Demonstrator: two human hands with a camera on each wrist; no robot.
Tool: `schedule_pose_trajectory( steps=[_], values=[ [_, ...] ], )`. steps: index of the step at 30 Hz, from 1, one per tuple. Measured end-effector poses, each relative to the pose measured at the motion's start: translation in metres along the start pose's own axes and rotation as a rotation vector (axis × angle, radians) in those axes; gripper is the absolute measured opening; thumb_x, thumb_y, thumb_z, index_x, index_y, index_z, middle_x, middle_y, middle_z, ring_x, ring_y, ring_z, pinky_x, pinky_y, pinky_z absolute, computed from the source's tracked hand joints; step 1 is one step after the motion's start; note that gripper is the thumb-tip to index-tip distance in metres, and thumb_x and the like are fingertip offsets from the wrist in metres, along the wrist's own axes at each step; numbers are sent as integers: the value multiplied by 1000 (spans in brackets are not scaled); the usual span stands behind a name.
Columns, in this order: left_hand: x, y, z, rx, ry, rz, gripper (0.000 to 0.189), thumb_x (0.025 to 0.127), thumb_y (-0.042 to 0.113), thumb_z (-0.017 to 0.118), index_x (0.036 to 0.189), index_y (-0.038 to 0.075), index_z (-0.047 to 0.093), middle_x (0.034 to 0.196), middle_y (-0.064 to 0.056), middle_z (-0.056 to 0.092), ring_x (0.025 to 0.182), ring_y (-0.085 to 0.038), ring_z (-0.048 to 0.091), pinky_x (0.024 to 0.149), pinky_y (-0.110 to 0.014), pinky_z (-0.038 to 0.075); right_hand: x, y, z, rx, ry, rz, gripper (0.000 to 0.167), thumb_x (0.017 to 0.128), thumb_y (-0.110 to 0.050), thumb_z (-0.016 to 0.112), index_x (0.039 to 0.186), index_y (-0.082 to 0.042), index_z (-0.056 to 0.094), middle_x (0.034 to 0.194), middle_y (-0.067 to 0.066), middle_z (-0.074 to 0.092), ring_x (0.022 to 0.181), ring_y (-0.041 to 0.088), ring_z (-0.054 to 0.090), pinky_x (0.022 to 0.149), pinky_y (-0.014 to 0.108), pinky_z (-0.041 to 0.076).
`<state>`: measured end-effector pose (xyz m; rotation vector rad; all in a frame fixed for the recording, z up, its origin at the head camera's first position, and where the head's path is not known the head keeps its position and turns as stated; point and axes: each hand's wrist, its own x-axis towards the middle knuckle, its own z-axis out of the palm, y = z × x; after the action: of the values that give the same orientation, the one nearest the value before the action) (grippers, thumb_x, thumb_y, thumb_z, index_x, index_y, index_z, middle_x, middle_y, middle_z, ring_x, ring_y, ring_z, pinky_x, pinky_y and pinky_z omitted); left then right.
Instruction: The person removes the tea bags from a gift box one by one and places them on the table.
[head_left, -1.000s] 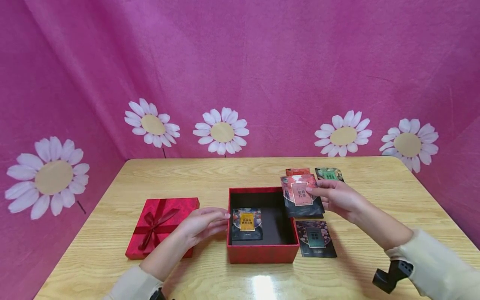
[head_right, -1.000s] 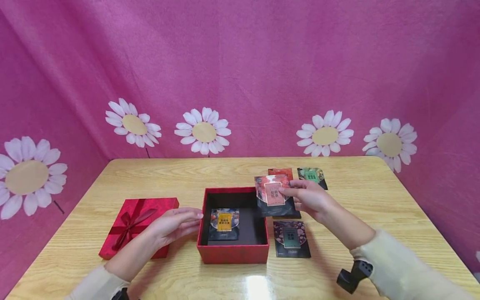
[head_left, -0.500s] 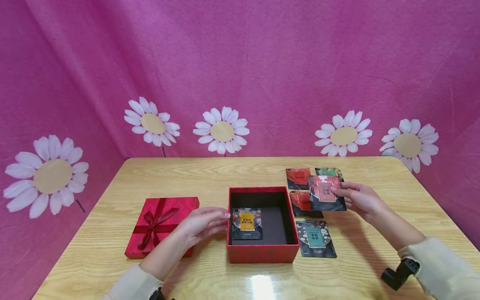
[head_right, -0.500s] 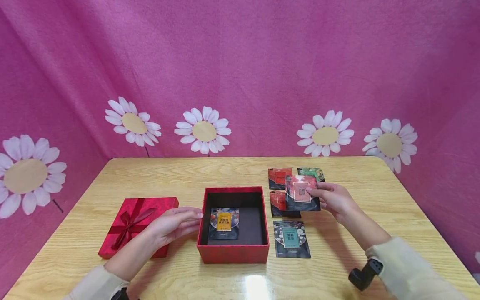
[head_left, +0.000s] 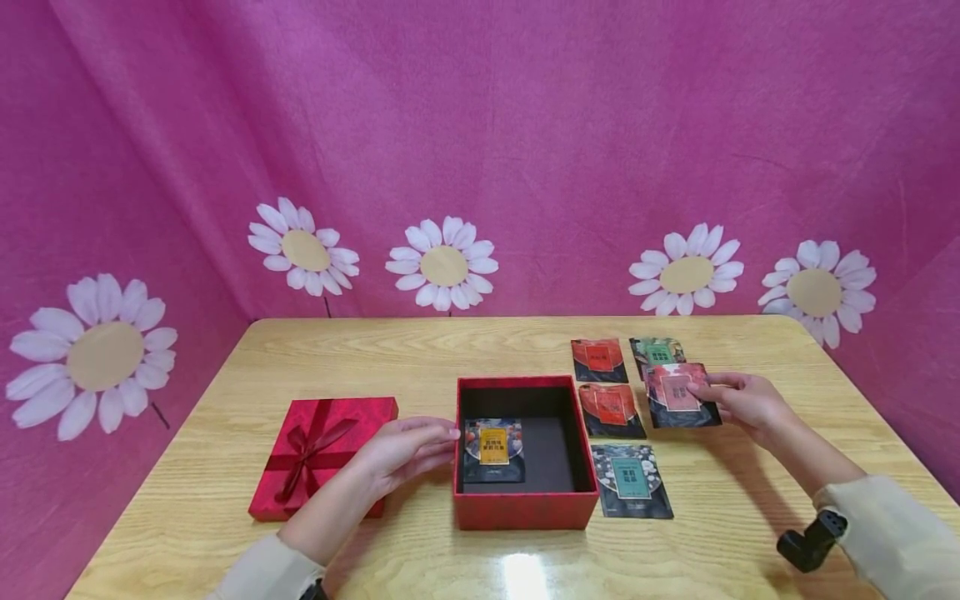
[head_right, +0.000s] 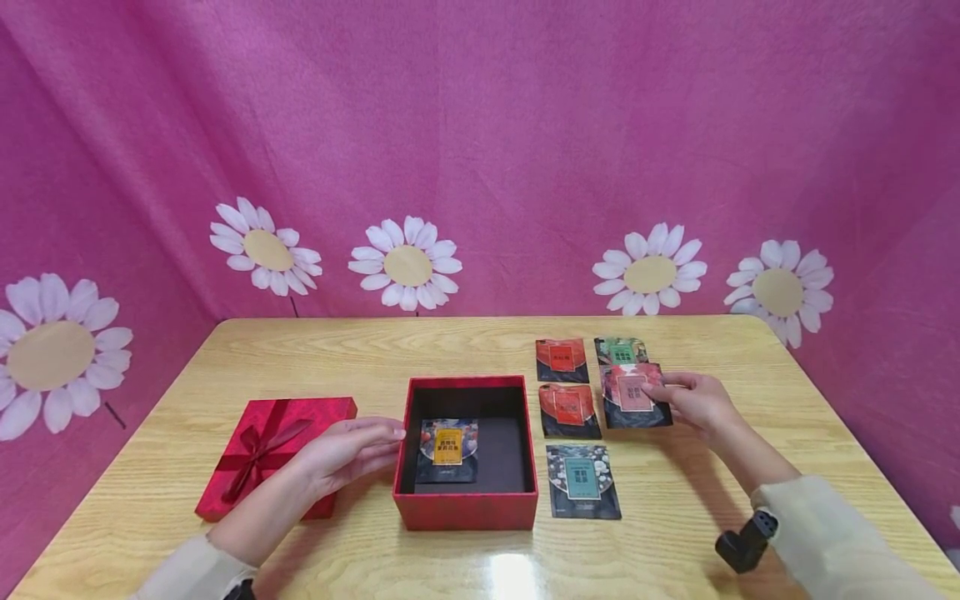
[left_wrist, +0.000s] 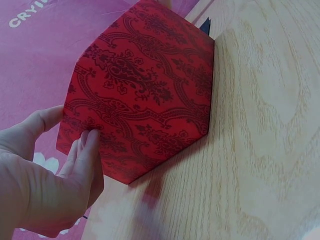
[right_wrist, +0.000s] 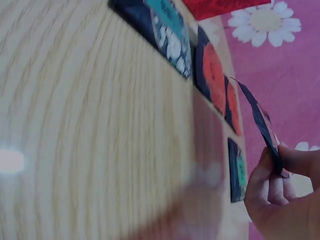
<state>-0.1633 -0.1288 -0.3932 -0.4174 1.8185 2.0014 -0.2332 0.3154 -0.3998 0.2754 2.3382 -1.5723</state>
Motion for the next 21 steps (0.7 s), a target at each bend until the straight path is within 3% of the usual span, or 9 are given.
schedule_pose_trajectory(
  steps=[3, 10, 17, 21],
  values=[
    [0, 0, 0, 5, 10, -4, 31, 89, 12, 66, 117, -2, 64, 118, -19, 67, 98, -22, 70, 94, -38, 54, 2, 5, -2, -33, 9, -6, 64, 91, -23, 64, 134, 16, 38, 73, -17, 61, 67, -4, 60, 64, 18, 56],
    [0, 0, 0, 11, 21, -5, 31, 89, 12, 67, 117, -2, 64, 116, -18, 68, 98, -22, 71, 93, -38, 55, 9, 16, -4, -253, 88, -13, 59, 85, -28, 72, 121, 15, 53, 73, -8, 54, 58, 4, 47, 53, 21, 46],
    [-1, 0, -1, 10, 2, 5, 35, 89, 12, 66, 120, -4, 61, 121, -21, 65, 97, -20, 71, 94, -38, 54, 13, 20, -3, -498, 225, -17, 51, 80, -33, 76, 106, 10, 65, 89, 16, 66, 75, 19, 53, 57, 23, 43],
    [-2, 0, 0, 15, 12, 0, 35, 88, 13, 68, 120, -3, 62, 121, -21, 65, 97, -21, 71, 94, -37, 54, 12, 20, 2, -606, 294, -66, 43, 78, -33, 77, 93, 6, 70, 77, 14, 67, 72, 21, 53, 56, 24, 38]
  ],
)
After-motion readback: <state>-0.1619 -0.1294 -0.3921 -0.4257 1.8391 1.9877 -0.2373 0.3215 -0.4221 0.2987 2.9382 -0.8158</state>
